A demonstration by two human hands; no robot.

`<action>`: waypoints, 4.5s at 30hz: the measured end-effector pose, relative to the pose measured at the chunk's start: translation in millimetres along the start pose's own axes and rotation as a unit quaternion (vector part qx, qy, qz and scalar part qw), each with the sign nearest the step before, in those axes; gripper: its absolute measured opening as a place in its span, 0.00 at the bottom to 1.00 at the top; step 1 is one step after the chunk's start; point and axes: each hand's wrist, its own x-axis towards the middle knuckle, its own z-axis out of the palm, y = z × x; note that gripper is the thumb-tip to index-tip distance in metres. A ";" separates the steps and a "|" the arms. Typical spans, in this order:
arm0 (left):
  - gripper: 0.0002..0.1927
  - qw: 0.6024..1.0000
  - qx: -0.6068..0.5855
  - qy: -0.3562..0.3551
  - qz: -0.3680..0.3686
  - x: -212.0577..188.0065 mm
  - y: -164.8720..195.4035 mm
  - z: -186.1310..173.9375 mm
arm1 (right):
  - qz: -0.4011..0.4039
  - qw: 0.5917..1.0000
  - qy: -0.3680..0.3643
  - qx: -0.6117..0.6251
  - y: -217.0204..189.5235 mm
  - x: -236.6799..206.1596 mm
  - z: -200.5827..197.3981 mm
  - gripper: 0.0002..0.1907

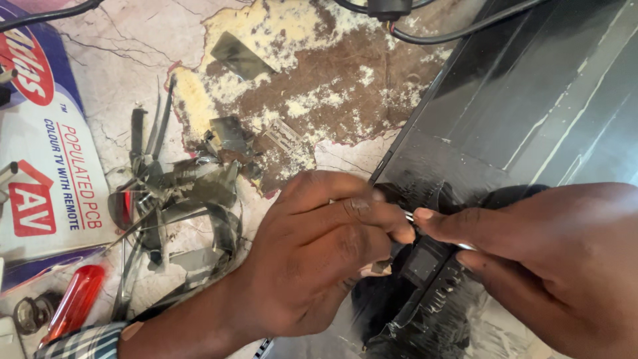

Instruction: The person uses a small blade to scrape adhesive tape residue off the back of a television panel, working along the panel edge and across its surface while holding the panel steady with the other hand. They reposition the panel and continue scraping residue from different areas.

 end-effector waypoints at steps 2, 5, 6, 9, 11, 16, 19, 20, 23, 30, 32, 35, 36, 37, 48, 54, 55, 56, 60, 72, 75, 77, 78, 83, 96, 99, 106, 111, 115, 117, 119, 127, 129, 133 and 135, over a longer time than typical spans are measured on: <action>0.04 1.000 -0.010 0.017 0.014 1.1 0.9 -0.1 | -0.062 0.997 0.030 0.043 0.2 -0.5 -2.1 0.24; 0.03 0.999 -0.046 0.020 0.003 3.1 1.5 0.3 | -0.138 0.985 0.083 0.063 4.2 -2.2 -0.6 0.23; 0.03 0.998 -0.053 0.014 -0.006 4.0 1.0 0.5 | -0.135 0.986 0.079 0.047 6.0 -2.5 0.9 0.24; 0.03 0.998 -0.056 -0.001 -0.025 3.6 0.9 -0.7 | -0.040 0.997 0.009 -0.059 11.5 -1.3 5.9 0.29; 0.03 0.999 -0.045 -0.007 -0.018 1.3 1.4 -2.3 | -0.067 0.995 0.040 -0.059 11.6 -1.2 11.9 0.27; 0.06 0.999 -0.043 -0.028 -0.018 -2.6 -2.9 -1.3 | -0.116 0.990 0.067 -0.048 5.7 -3.1 13.9 0.27; 0.06 0.999 -0.049 -0.014 -0.019 -2.5 -3.4 -0.1 | -0.035 0.992 -0.020 -0.123 -0.7 -1.5 3.4 0.26; 0.06 0.999 -0.046 -0.004 -0.024 -2.3 -2.4 -0.6 | -0.004 0.991 -0.044 -0.124 -3.1 -1.3 -0.2 0.26; 0.07 0.998 -0.051 0.018 -0.033 -0.6 1.2 -2.5 | 0.090 0.991 -0.079 -0.052 -7.7 -4.5 -6.4 0.25; 0.10 0.999 -0.022 0.002 -0.023 2.3 2.1 -2.8 | -0.126 0.986 0.020 0.111 23.2 -5.5 0.2 0.23; 0.12 1.000 -0.005 -0.008 -0.007 1.0 -0.8 -2.3 | -0.024 0.999 -0.036 0.033 34.6 -5.2 4.6 0.25; 0.14 1.000 0.016 -0.024 -0.008 -2.2 -5.2 -0.4 | -0.057 0.998 0.022 -0.029 40.0 -11.0 16.5 0.28; 0.13 0.999 0.018 -0.028 -0.014 -3.9 -5.3 0.5 | -0.091 0.993 0.062 -0.039 38.9 -13.5 21.0 0.28; 0.12 0.999 0.021 -0.032 -0.020 -5.7 -4.9 1.5 | -0.134 0.984 0.114 -0.034 36.4 -15.1 26.3 0.26; 0.09 0.999 0.012 -0.015 -0.025 -13.3 -5.8 5.4 | -0.170 0.975 0.139 -0.030 24.5 -19.3 33.2 0.15; 0.11 1.000 -0.004 -0.027 -0.013 -13.2 -7.4 4.5 | -0.122 0.981 0.151 -0.030 26.9 -23.3 38.4 0.13; 0.11 0.999 -0.008 -0.032 -0.013 -12.8 -7.7 3.3 | -0.118 0.982 0.147 -0.026 26.8 -22.5 37.9 0.15; 0.12 0.999 -0.008 -0.036 -0.017 -12.3 -7.7 2.4 | -0.114 0.983 0.142 -0.027 26.4 -22.0 36.4 0.17; 0.14 0.999 -0.028 -0.038 -0.017 -9.1 -8.6 1.6 | -0.101 0.987 0.118 -0.042 15.7 -21.6 28.4 0.26; 0.11 0.999 -0.021 -0.031 -0.012 -14.5 -8.3 4.2 | -0.058 0.996 0.047 -0.039 12.0 -18.5 18.8 0.27; 0.11 0.999 -0.017 -0.037 -0.010 -14.0 -7.7 2.9 | -0.016 0.997 -0.027 -0.077 14.6 -14.0 17.0 0.29; 0.12 0.999 -0.015 -0.038 -0.001 -12.6 -7.8 1.4 | -0.025 0.997 -0.022 -0.076 14.8 -13.1 17.3 0.25; 0.13 0.999 -0.016 -0.037 0.005 -11.4 -8.2 0.5 | -0.040 0.997 -0.004 -0.067 15.1 -12.6 17.8 0.24; 0.16 0.999 -0.025 -0.023 0.008 -4.8 -5.0 1.4 | -0.084 0.994 0.074 -0.008 16.7 -20.1 24.6 0.24; 0.16 1.000 -0.025 -0.015 -0.001 -7.2 -5.6 3.2 | -0.132 0.986 0.103 -0.009 17.1 -23.2 28.4 0.26; 0.14 0.999 -0.033 -0.014 -0.009 -7.1 -6.1 4.4 | -0.073 0.993 0.040 -0.079 17.9 -22.1 25.6 0.26; 0.14 0.999 -0.029 -0.018 -0.012 -8.9 -5.1 4.1 | -0.187 0.971 0.149 -0.015 2.1 -23.3 33.8 0.26; 0.11 0.998 -0.048 -0.019 -0.018 -9.9 -5.7 3.0 | -0.101 0.990 0.075 -0.068 8.8 -23.8 22.2 0.24; 0.10 0.997 -0.072 -0.024 -0.027 -10.9 -5.8 1.9 | -0.075 0.994 0.058 -0.059 10.3 -24.1 27.3 0.21; 0.10 0.996 -0.087 -0.028 -0.021 -8.9 -6.8 1.0 | -0.091 0.991 0.076 -0.065 11.5 -25.1 29.6 0.20; 0.10 0.990 -0.128 -0.037 -0.043 -5.6 -6.8 -0.2 | -0.114 0.988 0.080 -0.064 14.0 -26.1 29.2 0.19; 0.11 0.973 -0.206 0.007 -0.104 -7.0 12.8 1.8 | -0.076 0.996 0.043 0.012 31.5 -20.0 30.6 0.20; 0.11 0.982 -0.157 -0.015 -0.104 -11.6 13.7 0.9 | -0.138 0.986 0.079 0.047 37.3 -16.6 37.2 0.19; 0.12 0.994 -0.088 -0.035 -0.062 -20.6 12.2 -3.2 | -0.139 0.988 -0.062 0.020 48.3 -6.0 52.2 0.22; 0.11 0.988 -0.135 -0.018 -0.073 -22.9 11.1 -0.5 | -0.136 0.975 -0.175 0.025 53.4 1.5 53.5 0.18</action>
